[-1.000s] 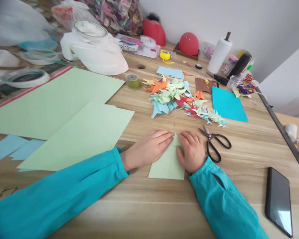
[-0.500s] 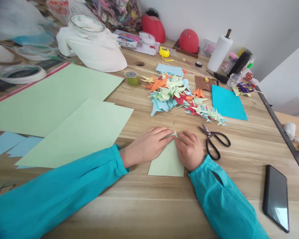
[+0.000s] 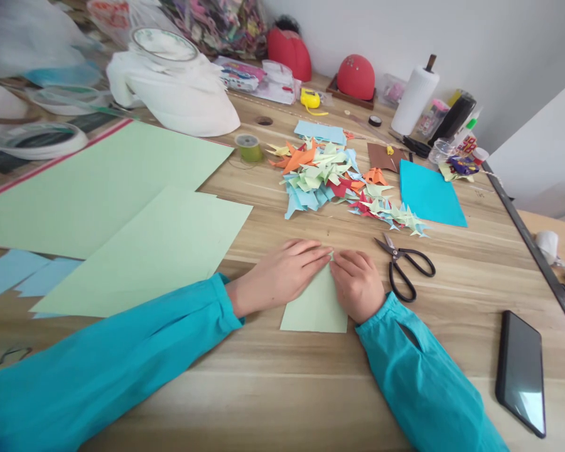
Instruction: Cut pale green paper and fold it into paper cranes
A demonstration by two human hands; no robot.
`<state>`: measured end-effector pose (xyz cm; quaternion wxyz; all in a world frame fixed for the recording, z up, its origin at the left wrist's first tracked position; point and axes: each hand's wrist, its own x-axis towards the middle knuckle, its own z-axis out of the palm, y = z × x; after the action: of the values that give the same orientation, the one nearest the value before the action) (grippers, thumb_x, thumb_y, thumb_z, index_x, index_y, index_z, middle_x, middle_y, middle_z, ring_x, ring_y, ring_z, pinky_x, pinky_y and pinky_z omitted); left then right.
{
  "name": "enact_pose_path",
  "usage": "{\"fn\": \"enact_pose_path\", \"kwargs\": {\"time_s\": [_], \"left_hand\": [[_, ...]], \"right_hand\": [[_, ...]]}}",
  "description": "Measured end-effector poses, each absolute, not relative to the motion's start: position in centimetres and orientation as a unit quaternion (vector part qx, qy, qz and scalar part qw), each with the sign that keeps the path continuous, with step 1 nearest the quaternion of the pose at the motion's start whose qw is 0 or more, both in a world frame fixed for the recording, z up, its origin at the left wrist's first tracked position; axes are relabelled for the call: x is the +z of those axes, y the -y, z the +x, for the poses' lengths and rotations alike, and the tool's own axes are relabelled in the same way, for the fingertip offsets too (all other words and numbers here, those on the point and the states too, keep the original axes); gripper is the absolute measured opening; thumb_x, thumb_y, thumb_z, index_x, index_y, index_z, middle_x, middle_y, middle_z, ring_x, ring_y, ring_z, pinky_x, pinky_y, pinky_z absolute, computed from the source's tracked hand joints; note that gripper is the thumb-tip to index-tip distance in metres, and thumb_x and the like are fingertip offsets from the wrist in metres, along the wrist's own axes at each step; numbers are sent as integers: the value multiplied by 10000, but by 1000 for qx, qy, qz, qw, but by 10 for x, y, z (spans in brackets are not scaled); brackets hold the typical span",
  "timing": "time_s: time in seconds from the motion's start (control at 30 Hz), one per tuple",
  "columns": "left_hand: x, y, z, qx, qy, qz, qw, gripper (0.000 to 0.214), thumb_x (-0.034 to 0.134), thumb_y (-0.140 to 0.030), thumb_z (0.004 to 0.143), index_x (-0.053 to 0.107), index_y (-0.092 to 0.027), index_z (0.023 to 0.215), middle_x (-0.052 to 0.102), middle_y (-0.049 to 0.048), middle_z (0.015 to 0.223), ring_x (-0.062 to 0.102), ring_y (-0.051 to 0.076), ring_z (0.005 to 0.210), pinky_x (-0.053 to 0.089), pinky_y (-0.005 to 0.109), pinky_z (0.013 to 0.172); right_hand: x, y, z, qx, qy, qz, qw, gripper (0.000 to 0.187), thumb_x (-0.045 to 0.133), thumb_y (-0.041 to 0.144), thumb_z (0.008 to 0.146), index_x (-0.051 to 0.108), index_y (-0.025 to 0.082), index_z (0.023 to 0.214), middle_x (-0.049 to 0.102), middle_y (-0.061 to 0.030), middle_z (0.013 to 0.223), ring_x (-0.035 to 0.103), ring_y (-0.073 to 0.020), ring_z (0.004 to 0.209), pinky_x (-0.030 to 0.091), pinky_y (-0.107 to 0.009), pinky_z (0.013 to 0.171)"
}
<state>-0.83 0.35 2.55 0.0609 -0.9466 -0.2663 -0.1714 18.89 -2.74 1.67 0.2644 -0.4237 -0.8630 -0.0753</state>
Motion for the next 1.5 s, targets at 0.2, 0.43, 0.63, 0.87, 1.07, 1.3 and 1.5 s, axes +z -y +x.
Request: {"fn": "enact_pose_path", "kwargs": {"time_s": [0.2,0.43,0.63,0.87,1.07,1.3,1.5], "left_hand": [[27,-3,-7,-175,267,-945,65,313,416,-150,921,603,-87,1164,620,120,1224,535,260,1117,464,404,891],[27,-2,-7,-170,279,-942,74,314,402,-150,924,603,-104,1161,598,130,1254,539,247,1116,452,399,897],[23,-2,-6,-159,281,-944,64,339,423,-146,911,577,-93,1208,568,131,1312,508,265,1174,438,417,936],[23,-4,-7,-171,282,-943,46,385,431,-140,894,549,-97,1258,590,132,1284,517,252,1170,450,409,948],[21,-5,-8,-182,277,-942,50,360,430,-157,911,567,-109,1241,595,102,1288,528,246,1158,459,402,936],[22,-6,-7,-174,270,-946,55,365,437,-144,909,550,-73,1248,606,113,1268,532,248,1145,462,396,919],[23,-6,-6,-173,274,-944,54,353,418,-151,919,562,-97,1236,622,116,1237,541,238,1126,466,388,908]], "right_hand": [[16,28,189,-78,870,-416,255,257,514,101,886,717,203,1005,723,-73,1047,625,-213,1001,471,-397,914],[16,28,189,-69,869,-425,242,265,490,117,902,713,211,1009,720,-72,1050,617,-199,1003,464,-381,915],[19,29,187,-85,869,-421,245,265,490,94,894,715,196,991,726,-61,1040,619,-201,986,453,-377,919],[16,30,188,-77,868,-430,237,261,498,104,893,707,208,1010,721,-73,1036,613,-197,995,438,-386,934],[17,30,187,-88,865,-429,246,231,510,113,895,716,208,939,733,-52,1004,623,-190,940,440,-374,927],[19,31,185,-105,861,-437,238,235,501,101,890,712,202,911,732,-52,997,614,-190,930,422,-374,940],[24,35,184,-125,849,-447,252,200,531,172,889,722,201,835,749,-42,912,614,-186,833,423,-369,909]]}}
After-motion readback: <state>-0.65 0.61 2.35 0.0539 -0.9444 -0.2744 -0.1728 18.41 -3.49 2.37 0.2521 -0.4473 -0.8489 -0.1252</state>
